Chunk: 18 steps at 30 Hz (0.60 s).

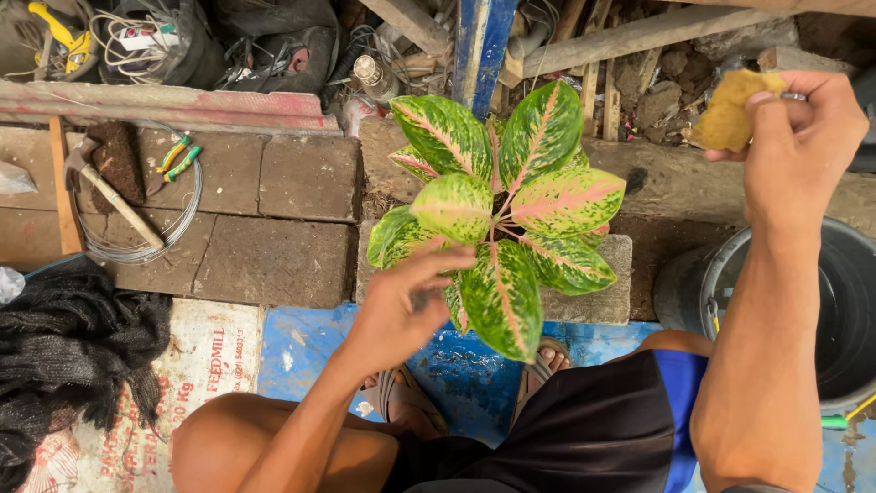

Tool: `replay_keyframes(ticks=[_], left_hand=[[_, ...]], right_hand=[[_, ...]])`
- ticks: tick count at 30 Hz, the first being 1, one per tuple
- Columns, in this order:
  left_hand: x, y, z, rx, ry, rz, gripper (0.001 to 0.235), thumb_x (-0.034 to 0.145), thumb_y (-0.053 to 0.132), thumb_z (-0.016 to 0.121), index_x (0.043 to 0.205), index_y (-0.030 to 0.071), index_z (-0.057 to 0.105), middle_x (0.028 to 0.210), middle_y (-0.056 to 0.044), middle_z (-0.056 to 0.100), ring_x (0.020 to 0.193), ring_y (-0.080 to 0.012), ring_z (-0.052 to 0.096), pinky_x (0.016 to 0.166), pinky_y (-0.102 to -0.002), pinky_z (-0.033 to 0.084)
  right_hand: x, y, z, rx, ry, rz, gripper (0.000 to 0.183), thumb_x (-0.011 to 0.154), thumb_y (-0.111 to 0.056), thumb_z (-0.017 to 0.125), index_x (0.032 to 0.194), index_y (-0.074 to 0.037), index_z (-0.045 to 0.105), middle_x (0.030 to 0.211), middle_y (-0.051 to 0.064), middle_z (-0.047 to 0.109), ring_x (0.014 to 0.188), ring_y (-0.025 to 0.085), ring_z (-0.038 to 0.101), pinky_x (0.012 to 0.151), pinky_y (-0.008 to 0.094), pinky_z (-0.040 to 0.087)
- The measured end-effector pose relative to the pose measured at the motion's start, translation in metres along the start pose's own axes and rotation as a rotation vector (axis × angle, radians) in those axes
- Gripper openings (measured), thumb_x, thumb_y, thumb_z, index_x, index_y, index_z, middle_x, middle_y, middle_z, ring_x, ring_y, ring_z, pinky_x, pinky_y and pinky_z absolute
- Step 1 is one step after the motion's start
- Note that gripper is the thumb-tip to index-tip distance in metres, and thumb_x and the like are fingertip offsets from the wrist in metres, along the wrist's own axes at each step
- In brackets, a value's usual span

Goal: The person wipes the leaves of a potted Aglaonema plant using a yellow sponge. They systematically clean each leaf, dipping the sponge into a bucket of water periodically to rinse it.

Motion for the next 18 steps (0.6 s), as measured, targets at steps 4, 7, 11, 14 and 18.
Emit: replay_keyframes(ticks=[4,7,11,14,18], left_hand=[[0.01,-0.027,-0.008,-0.493,0.39,-0.198,0.029,0.1,-0.001,0.06,0.129,-0.004,0.06,0.122,-0.014,0.063,0.119,-0.0282,0.063,0.101,-0.049,0.062],[0.017,-0.032,-0.013,-0.651,0.494,-0.254,0.045,0.096,0.002,0.061,0.138,-0.005,0.046,0.122,-0.008,0.058,0.116,-0.0231,0.064,0.097,-0.046,0.063],[0.029,-0.026,-0.011,-0.734,0.451,-0.283,0.073,0.092,0.006,0.063,0.155,0.003,0.027,0.127,-0.006,0.057,0.114,-0.0199,0.064,0.096,-0.044,0.063],[0.04,-0.023,-0.008,-0.755,0.401,-0.246,0.077,0.094,0.004,0.066,0.161,0.002,0.027,0.116,-0.011,0.056,0.107,-0.021,0.061,0.098,-0.047,0.062],[0.052,-0.015,0.001,-0.69,0.334,-0.212,0.066,0.094,0.004,0.065,0.156,-0.001,0.041,0.123,-0.013,0.062,0.11,-0.02,0.065,0.098,-0.042,0.06]], right_hand=[[-0.016,-0.052,0.036,0.131,-0.066,-0.051,0.028,0.111,0.011,0.053,0.139,0.011,0.049,0.104,0.017,0.069,0.086,0.022,0.075,0.073,0.035,0.067],[-0.028,-0.082,0.07,0.135,-0.133,-0.105,0.03,0.11,0.011,0.057,0.139,0.01,0.055,0.102,0.014,0.067,0.086,0.019,0.072,0.073,0.033,0.065],[-0.045,-0.105,0.108,0.117,-0.252,-0.139,0.033,0.108,0.008,0.059,0.141,0.004,0.06,0.11,0.009,0.067,0.091,0.014,0.071,0.077,0.028,0.065],[-0.053,-0.111,0.133,0.067,-0.313,-0.122,0.031,0.105,0.006,0.062,0.136,0.001,0.061,0.114,0.009,0.068,0.101,0.013,0.071,0.085,0.027,0.063],[-0.059,-0.117,0.143,-0.219,-0.311,-0.123,0.03,0.101,0.002,0.068,0.131,-0.003,0.067,0.105,0.008,0.069,0.092,0.011,0.073,0.07,0.024,0.061]])
Point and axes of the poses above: each hand's wrist, its own x-axis towards the middle knuckle, its own z-axis out of the palm, y = z × x, the point moved 3 cm from there along x, towards the middle knuckle
